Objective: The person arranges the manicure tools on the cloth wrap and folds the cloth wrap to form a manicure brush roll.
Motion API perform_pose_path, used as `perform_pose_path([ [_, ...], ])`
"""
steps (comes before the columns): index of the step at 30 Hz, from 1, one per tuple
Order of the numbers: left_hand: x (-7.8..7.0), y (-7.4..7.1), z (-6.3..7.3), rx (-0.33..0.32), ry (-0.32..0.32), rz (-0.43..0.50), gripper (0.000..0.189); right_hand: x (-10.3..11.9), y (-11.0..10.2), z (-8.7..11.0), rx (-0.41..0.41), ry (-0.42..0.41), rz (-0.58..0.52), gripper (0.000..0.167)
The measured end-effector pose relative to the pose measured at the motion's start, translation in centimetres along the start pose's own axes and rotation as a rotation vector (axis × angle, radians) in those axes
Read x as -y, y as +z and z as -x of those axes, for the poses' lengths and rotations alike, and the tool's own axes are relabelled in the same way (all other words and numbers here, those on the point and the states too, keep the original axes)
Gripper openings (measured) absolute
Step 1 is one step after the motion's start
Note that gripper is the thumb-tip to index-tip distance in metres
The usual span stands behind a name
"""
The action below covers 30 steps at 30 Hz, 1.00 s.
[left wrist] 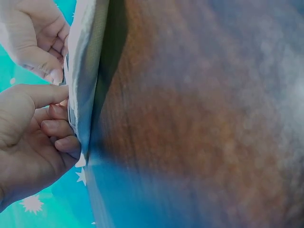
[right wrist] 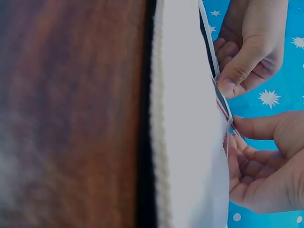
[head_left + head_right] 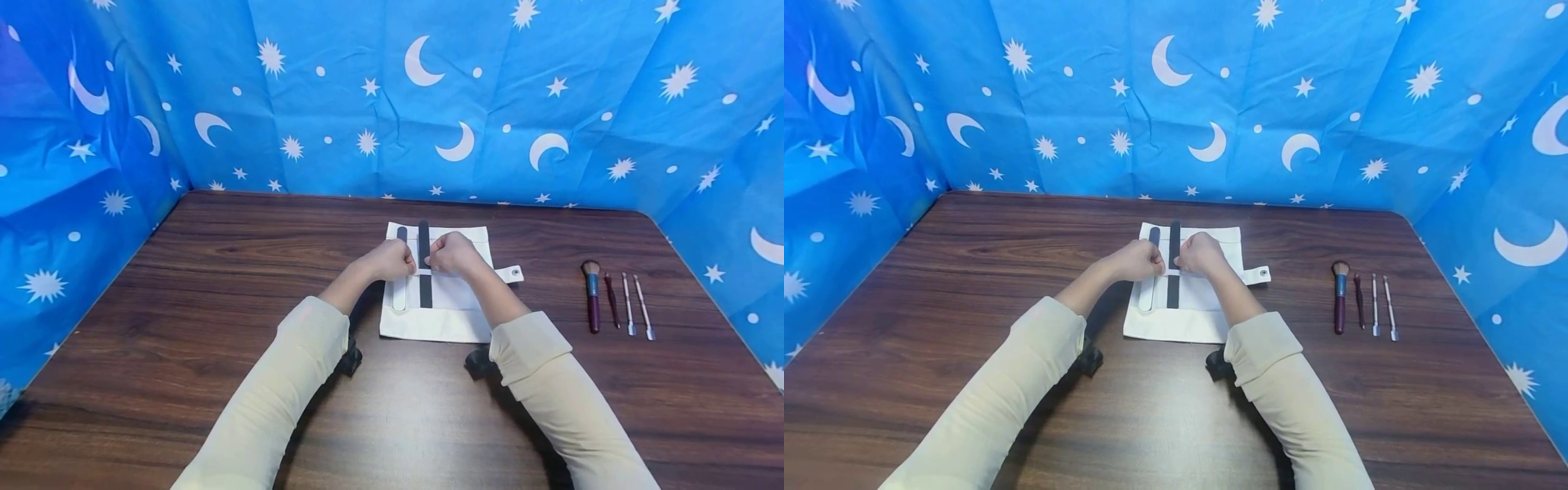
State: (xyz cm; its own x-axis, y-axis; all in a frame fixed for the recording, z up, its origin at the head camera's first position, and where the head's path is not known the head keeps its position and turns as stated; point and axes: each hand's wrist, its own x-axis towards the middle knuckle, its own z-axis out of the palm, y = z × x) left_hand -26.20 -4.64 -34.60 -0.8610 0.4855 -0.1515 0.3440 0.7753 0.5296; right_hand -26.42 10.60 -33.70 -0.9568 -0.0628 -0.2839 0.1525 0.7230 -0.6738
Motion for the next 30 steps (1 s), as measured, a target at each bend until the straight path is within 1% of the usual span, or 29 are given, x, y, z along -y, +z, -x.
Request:
perform_pose_path([
  [3,0.0,0.0,-0.2,0.001,0.001,-0.007,0.015,-0.2,0.0,0.2,0.014,-0.023,0.053,0.016],
  [10,-0.1,0.1,-0.3,0.002,0.002,-0.008,0.015,-0.7,-0.1,0.4,0.042,-0.047,0.087,0.019],
  [13,-0.3,0.2,-0.3,0.000,0.001,-0.022,0.015,-1.0,-0.3,0.5,0.050,-0.056,0.127,0.022],
  [16,-0.8,0.4,-0.3,-0.016,-0.003,-0.062,0.025,-1.3,-1.1,0.9,0.023,-0.087,0.172,0.028],
  [19,-1.5,0.6,-0.3,-0.066,-0.018,-0.072,0.037,-1.7,-2.8,1.8,-0.024,-0.103,0.165,0.031],
  [21,-2.1,0.8,-0.4,-0.093,-0.020,-0.052,0.041,-2.2,-4.4,2.6,-0.061,-0.113,0.136,0.032],
  [23,-2.7,1.0,-0.5,-0.104,-0.003,-0.029,0.042,-3.1,-6.2,3.5,-0.098,-0.108,0.078,0.033],
  [25,-3.3,1.1,-0.7,-0.083,0.013,-0.023,0.041,-4.3,-8.1,4.5,-0.141,-0.112,0.045,0.034],
  [27,-3.7,1.3,-0.8,-0.053,0.012,-0.023,0.039,-5.8,-10.0,5.4,-0.190,-0.109,0.039,0.038],
  [28,-3.9,1.4,-0.9,-0.037,0.006,-0.025,0.039,-6.6,-10.8,5.9,-0.210,-0.100,0.035,0.039],
  [30,-4.0,1.6,-1.1,-0.018,-0.018,-0.031,0.040,-8.4,-12.4,6.7,-0.238,-0.076,0.063,0.045],
])
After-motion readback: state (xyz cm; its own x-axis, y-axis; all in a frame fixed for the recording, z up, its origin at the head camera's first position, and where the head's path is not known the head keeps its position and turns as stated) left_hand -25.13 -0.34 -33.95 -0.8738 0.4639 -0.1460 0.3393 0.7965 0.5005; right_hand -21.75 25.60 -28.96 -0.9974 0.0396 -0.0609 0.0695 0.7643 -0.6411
